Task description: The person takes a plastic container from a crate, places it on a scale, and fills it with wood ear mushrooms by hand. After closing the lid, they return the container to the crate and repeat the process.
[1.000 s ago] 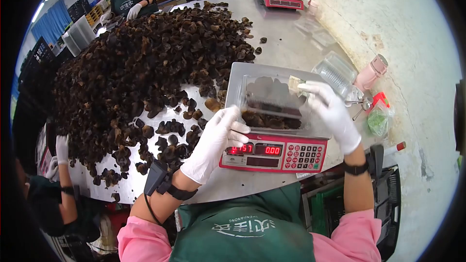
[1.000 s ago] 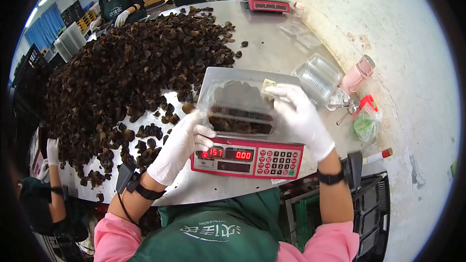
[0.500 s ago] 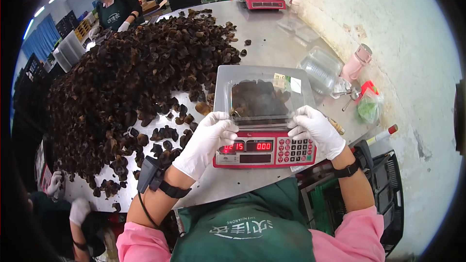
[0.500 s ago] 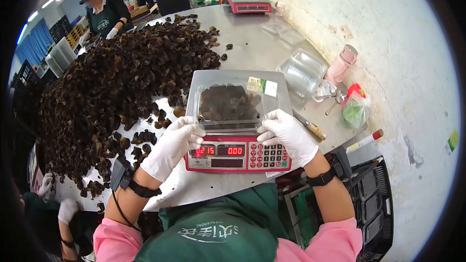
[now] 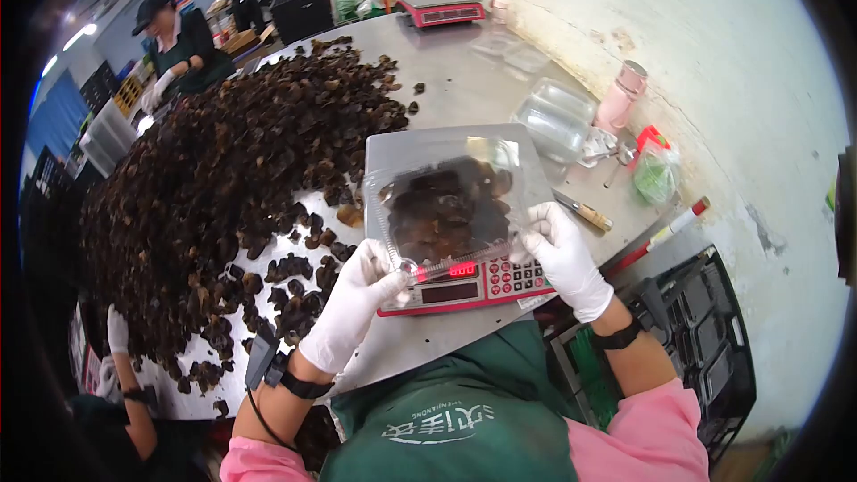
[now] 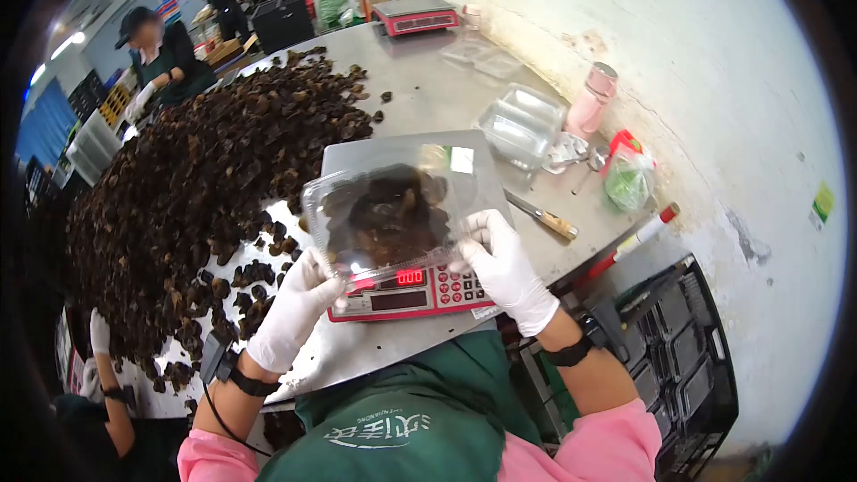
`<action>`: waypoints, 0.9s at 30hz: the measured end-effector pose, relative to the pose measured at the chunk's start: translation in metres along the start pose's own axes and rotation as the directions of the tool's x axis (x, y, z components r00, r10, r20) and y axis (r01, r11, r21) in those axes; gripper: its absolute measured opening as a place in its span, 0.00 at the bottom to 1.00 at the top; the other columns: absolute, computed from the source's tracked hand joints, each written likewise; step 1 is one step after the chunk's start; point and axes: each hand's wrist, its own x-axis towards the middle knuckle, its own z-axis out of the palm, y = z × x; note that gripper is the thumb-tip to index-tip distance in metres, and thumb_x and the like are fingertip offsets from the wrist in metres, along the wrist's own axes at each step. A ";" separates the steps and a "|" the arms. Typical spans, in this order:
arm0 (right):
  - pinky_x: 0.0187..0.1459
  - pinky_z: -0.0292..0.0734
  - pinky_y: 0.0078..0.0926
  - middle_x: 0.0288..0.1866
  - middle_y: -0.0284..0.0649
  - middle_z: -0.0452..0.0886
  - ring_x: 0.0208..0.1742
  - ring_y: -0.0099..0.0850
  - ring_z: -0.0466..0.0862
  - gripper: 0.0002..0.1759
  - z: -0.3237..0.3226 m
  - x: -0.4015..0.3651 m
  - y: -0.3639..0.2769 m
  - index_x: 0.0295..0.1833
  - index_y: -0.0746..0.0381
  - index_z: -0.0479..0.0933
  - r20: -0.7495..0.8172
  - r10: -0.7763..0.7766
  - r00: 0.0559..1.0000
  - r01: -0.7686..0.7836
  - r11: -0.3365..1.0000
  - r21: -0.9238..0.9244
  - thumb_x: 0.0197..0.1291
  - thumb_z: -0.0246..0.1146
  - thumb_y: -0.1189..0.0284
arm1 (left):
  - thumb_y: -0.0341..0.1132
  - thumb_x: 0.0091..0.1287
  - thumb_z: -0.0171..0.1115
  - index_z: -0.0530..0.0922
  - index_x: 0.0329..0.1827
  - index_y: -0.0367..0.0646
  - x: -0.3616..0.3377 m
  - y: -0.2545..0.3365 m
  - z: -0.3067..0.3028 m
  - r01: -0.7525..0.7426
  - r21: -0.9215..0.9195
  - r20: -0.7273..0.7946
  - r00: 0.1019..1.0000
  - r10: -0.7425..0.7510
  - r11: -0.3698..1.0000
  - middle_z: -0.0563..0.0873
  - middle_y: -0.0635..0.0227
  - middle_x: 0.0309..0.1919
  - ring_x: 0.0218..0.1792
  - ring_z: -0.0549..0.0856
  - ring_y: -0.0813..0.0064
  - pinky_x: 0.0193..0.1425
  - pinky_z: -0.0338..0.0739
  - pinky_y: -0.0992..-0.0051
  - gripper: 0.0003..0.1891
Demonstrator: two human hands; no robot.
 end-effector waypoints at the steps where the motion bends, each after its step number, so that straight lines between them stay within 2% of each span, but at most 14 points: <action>1: 0.39 0.85 0.25 0.44 0.43 0.81 0.37 0.27 0.87 0.14 0.007 -0.007 -0.002 0.62 0.67 0.68 -0.030 0.000 1.000 0.000 1.000 0.001 0.73 0.55 0.79 | 0.23 0.72 0.64 0.70 0.49 0.42 -0.008 0.005 0.008 0.013 -0.034 0.034 0.999 -0.012 0.999 0.84 0.68 0.38 0.33 0.83 0.79 0.39 0.80 0.79 0.11; 3: 0.46 0.85 0.26 0.55 0.43 0.79 0.47 0.27 0.86 0.27 0.030 -0.025 -0.006 0.75 0.64 0.64 -0.319 -0.069 0.945 0.217 0.863 0.457 0.74 0.60 0.75 | 0.21 0.70 0.62 0.71 0.52 0.42 -0.019 0.007 0.032 -0.046 0.021 0.030 0.999 0.045 0.999 0.84 0.67 0.39 0.34 0.83 0.78 0.40 0.79 0.77 0.12; 5: 0.63 0.79 0.31 0.68 0.40 0.73 0.63 0.29 0.79 0.36 0.037 -0.051 0.013 0.82 0.59 0.57 -0.161 -0.073 0.984 0.162 0.734 0.660 0.74 0.63 0.70 | 0.20 0.68 0.60 0.69 0.58 0.40 -0.024 -0.007 0.051 -0.049 0.044 0.056 0.997 0.046 0.998 0.82 0.64 0.45 0.36 0.83 0.76 0.42 0.80 0.75 0.18; 7: 0.76 0.64 0.35 0.73 0.39 0.70 0.73 0.30 0.70 0.36 0.065 -0.062 0.024 0.82 0.60 0.58 -0.418 -0.133 0.899 0.395 0.659 0.640 0.74 0.63 0.70 | 0.18 0.68 0.61 0.68 0.62 0.39 -0.035 -0.037 0.061 0.005 0.087 0.066 0.998 -0.011 0.996 0.82 0.62 0.48 0.39 0.85 0.74 0.46 0.82 0.74 0.21; 9: 0.79 0.58 0.34 0.74 0.38 0.69 0.76 0.29 0.66 0.35 0.039 -0.084 0.010 0.81 0.61 0.57 -0.406 -0.120 0.906 0.381 0.649 0.659 0.74 0.62 0.70 | 0.17 0.69 0.61 0.66 0.66 0.38 -0.039 -0.047 0.079 -0.001 0.136 0.179 0.984 -0.023 0.991 0.84 0.62 0.46 0.43 0.87 0.71 0.50 0.83 0.73 0.24; 10: 0.76 0.63 0.32 0.71 0.37 0.72 0.72 0.28 0.70 0.32 0.025 -0.096 0.019 0.79 0.63 0.61 -0.502 -0.046 0.863 0.385 0.702 0.599 0.74 0.62 0.71 | 0.16 0.69 0.61 0.66 0.67 0.36 -0.038 -0.047 0.080 -0.063 0.284 0.279 0.960 -0.020 0.957 0.85 0.61 0.45 0.45 0.87 0.71 0.51 0.83 0.71 0.24; 11: 0.71 0.68 0.30 0.66 0.37 0.75 0.67 0.27 0.74 0.28 0.003 -0.113 0.023 0.74 0.63 0.66 -0.577 -0.099 0.810 0.437 0.759 0.482 0.74 0.63 0.68 | 0.17 0.67 0.64 0.72 0.63 0.35 -0.032 -0.042 0.071 -0.555 0.649 0.553 0.814 0.178 0.520 0.87 0.59 0.44 0.45 0.88 0.66 0.51 0.83 0.68 0.22; 13: 0.67 0.72 0.29 0.62 0.38 0.77 0.62 0.27 0.76 0.25 -0.057 -0.158 0.019 0.69 0.64 0.70 -0.685 -0.033 0.728 0.306 0.910 0.281 0.74 0.64 0.64 | 0.18 0.63 0.67 0.78 0.56 0.36 -0.027 -0.026 0.067 -0.684 0.725 0.636 0.712 0.296 0.088 0.87 0.57 0.46 0.47 0.87 0.58 0.54 0.81 0.63 0.18; 15: 0.67 0.71 0.28 0.63 0.40 0.76 0.63 0.28 0.75 0.26 -0.120 -0.203 0.046 0.68 0.66 0.71 -0.883 -0.071 0.465 0.249 0.967 0.054 0.74 0.64 0.60 | 0.20 0.61 0.68 0.82 0.53 0.39 -0.022 -0.018 0.034 -0.657 0.754 0.612 0.705 0.358 0.007 0.87 0.56 0.48 0.50 0.85 0.53 0.57 0.78 0.59 0.16; 18: 0.72 0.66 0.37 0.65 0.42 0.75 0.67 0.30 0.73 0.32 -0.209 -0.274 0.064 0.68 0.67 0.69 -0.966 0.112 0.233 0.073 0.989 0.132 0.73 0.65 0.54 | 0.21 0.66 0.65 0.82 0.54 0.40 -0.021 -0.017 -0.033 -0.482 0.869 0.474 0.751 0.459 -0.110 0.87 0.57 0.48 0.51 0.85 0.54 0.58 0.77 0.60 0.14; 22: 0.74 0.64 0.39 0.71 0.46 0.73 0.70 0.36 0.72 0.39 -0.281 -0.320 0.116 0.73 0.68 0.66 -0.880 0.340 0.331 0.000 0.933 0.360 0.70 0.66 0.51 | 0.21 0.71 0.61 0.82 0.54 0.37 -0.035 -0.012 -0.089 -0.350 0.927 0.368 0.776 0.512 -0.137 0.87 0.56 0.47 0.50 0.85 0.55 0.59 0.78 0.61 0.10; 24: 0.75 0.64 0.39 0.74 0.51 0.73 0.74 0.40 0.70 0.44 -0.277 -0.311 0.138 0.78 0.71 0.62 -0.814 0.412 0.409 -0.316 0.901 0.297 0.69 0.66 0.52 | 0.20 0.71 0.61 0.82 0.52 0.37 -0.046 -0.013 -0.098 -0.310 0.936 0.348 0.755 0.555 -0.165 0.87 0.57 0.47 0.50 0.85 0.55 0.58 0.78 0.60 0.10; 25: 0.76 0.63 0.41 0.74 0.55 0.73 0.77 0.44 0.70 0.44 -0.272 -0.293 0.153 0.79 0.74 0.60 -0.990 0.049 0.130 -0.686 0.726 -0.054 0.69 0.66 0.57 | 0.20 0.70 0.61 0.82 0.52 0.36 -0.054 -0.017 -0.108 -0.288 0.938 0.345 0.731 0.589 -0.192 0.87 0.57 0.46 0.50 0.85 0.54 0.57 0.78 0.60 0.10; 27: 0.76 0.63 0.42 0.71 0.55 0.77 0.73 0.49 0.74 0.33 -0.243 -0.255 0.100 0.74 0.74 0.68 -0.695 -0.659 0.287 -0.703 0.348 -0.620 0.67 0.63 0.70 | 0.19 0.68 0.63 0.82 0.49 0.37 -0.076 -0.015 -0.107 -0.252 0.951 0.309 0.736 0.602 -0.180 0.87 0.58 0.47 0.50 0.85 0.54 0.58 0.78 0.61 0.10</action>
